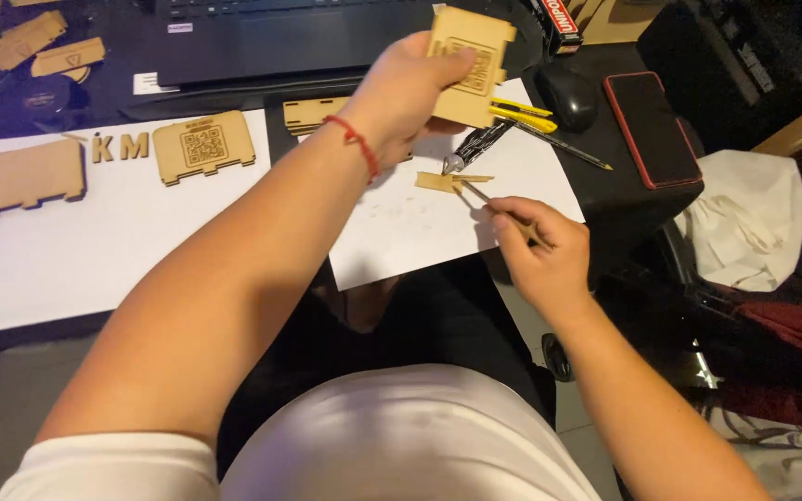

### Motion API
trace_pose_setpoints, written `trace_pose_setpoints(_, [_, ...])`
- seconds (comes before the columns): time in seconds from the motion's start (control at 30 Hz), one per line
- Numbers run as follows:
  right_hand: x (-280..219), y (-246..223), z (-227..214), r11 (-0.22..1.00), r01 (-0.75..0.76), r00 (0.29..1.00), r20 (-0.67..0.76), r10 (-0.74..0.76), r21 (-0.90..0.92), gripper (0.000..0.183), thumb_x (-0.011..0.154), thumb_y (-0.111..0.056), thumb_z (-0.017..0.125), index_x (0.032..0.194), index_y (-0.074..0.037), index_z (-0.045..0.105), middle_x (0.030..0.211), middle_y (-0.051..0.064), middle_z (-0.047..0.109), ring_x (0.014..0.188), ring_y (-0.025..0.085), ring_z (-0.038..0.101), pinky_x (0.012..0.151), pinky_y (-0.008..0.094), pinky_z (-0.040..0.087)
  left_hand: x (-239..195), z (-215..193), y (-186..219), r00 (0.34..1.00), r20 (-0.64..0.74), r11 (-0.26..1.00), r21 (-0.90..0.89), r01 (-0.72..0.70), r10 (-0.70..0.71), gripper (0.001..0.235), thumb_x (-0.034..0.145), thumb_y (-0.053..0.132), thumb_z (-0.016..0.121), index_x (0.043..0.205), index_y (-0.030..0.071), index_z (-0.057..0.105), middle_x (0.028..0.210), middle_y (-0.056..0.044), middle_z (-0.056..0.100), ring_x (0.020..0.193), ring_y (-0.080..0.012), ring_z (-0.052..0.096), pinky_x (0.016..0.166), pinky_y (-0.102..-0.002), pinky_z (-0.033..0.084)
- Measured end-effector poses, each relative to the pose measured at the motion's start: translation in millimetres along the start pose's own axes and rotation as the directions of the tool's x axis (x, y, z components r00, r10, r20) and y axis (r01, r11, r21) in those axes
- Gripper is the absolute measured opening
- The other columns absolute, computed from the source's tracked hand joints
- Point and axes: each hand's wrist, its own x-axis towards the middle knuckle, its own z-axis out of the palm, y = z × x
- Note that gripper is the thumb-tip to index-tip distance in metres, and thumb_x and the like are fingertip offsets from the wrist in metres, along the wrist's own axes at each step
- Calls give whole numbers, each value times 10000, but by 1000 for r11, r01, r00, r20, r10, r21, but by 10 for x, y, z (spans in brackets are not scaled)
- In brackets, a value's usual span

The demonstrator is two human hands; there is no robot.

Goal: The person assembles a wooden puzzle by inserting small wooden sticks into slots on a larger wooden piece. They use a small tool to apply glue to the sticks and then press them into place.

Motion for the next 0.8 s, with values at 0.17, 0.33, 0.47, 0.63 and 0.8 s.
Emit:
trace_pose_setpoints(0.17, [47, -130, 128, 982, -188, 982, 15, 188, -2, 127, 905, -80, 693, 1026, -65, 727, 958, 43, 771, 893, 84, 712, 822, 202, 549, 503, 235, -186, 982, 175, 997, 54, 63, -71, 264, 887, 187, 611, 1131, 90, 627, 983, -120, 768, 838, -225, 740, 723, -390, 641])
trace_pose_setpoints(0.33, [99, -33, 180, 988, -142, 988, 46, 145, -60, 105, 922, -103, 702, 1017, -75, 736, 947, 26, 766, 824, 84, 692, 747, 215, 528, 590, 349, -198, 952, 263, 976, 188, 111, -158, 258, 891, 209, 607, 1117, 84, 614, 1016, -98, 772, 866, -198, 759, 698, -356, 658])
trace_pose_setpoints(0.47, [136, -30, 203, 995, -83, 995, 41, 86, -51, 90, 929, -42, 699, 1013, -57, 728, 968, 47, 762, 866, 103, 702, 783, 231, 537, 726, 379, -316, 918, 341, 959, 261, 113, -201, 315, 905, 224, 578, 1191, 95, 599, 1046, -137, 771, 805, -282, 791, 606, -368, 651])
trace_pose_setpoints(0.63, [157, -48, 198, 983, -158, 985, 54, 163, -92, 159, 894, -25, 715, 1030, -105, 728, 965, -10, 761, 831, 63, 682, 759, 202, 521, 674, 357, -299, 903, 348, 951, 264, 163, -252, 289, 918, 198, 559, 1177, 76, 596, 1082, -165, 752, 816, -302, 762, 657, -390, 682])
trace_pose_setpoints(0.8, [169, -96, 189, 978, -184, 979, 70, 191, -95, 149, 894, -55, 725, 1039, -89, 724, 982, 19, 764, 877, 90, 711, 785, 215, 538, 728, 378, -395, 909, 356, 960, 247, 132, -217, 297, 894, 188, 570, 1159, 61, 615, 1052, -172, 757, 762, -309, 761, 624, -401, 689])
